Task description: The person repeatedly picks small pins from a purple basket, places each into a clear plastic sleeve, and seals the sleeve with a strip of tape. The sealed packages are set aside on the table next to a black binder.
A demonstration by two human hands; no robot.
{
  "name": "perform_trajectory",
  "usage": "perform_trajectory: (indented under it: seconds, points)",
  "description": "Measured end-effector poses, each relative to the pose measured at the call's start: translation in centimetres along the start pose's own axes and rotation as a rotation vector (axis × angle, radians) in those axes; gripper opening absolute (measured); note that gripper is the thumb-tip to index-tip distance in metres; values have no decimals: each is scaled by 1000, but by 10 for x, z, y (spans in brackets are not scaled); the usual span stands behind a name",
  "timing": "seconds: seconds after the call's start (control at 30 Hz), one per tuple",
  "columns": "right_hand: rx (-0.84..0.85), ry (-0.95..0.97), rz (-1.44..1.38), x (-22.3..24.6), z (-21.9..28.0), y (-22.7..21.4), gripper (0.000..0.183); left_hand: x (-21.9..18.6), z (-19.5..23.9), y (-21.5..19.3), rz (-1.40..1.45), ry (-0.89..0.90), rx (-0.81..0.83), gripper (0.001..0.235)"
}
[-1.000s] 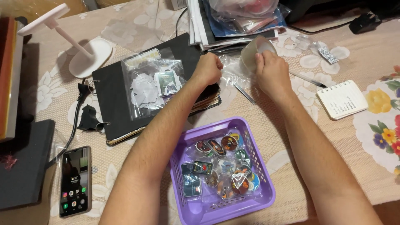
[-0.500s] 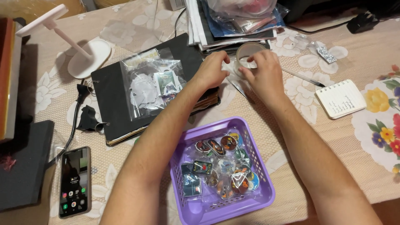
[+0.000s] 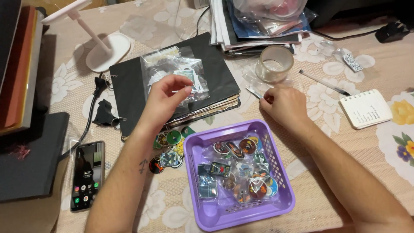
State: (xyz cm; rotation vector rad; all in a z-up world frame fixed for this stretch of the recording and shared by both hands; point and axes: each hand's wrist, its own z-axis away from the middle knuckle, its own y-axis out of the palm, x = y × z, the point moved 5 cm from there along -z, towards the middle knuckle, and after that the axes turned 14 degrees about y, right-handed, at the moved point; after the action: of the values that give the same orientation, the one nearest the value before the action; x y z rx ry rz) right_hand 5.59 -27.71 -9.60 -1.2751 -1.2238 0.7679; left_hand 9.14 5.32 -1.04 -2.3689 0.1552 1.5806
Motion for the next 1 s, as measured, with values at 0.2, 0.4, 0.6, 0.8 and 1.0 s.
perform_trajectory:
  seconds: [0.2, 0.4, 0.6, 0.8, 1.0]
  points:
    - [-53, 14, -78, -24, 16, -35, 24, -5, 21, -14, 42, 10, -28, 18]
    - [-289, 319, 88, -122, -45, -69, 20, -28, 22, -13, -24, 8, -5, 9]
    - [-223, 392, 185, -189, -118, -16, 21, -25, 26, -5, 10, -71, 102, 12]
    - [-276, 132, 87, -130, -86, -39, 34, -32, 25, -14, 2, -55, 92, 12]
    - [-292, 38, 220, -134, -42, -31, 19, -34, 25, -18, 13, -24, 91, 11]
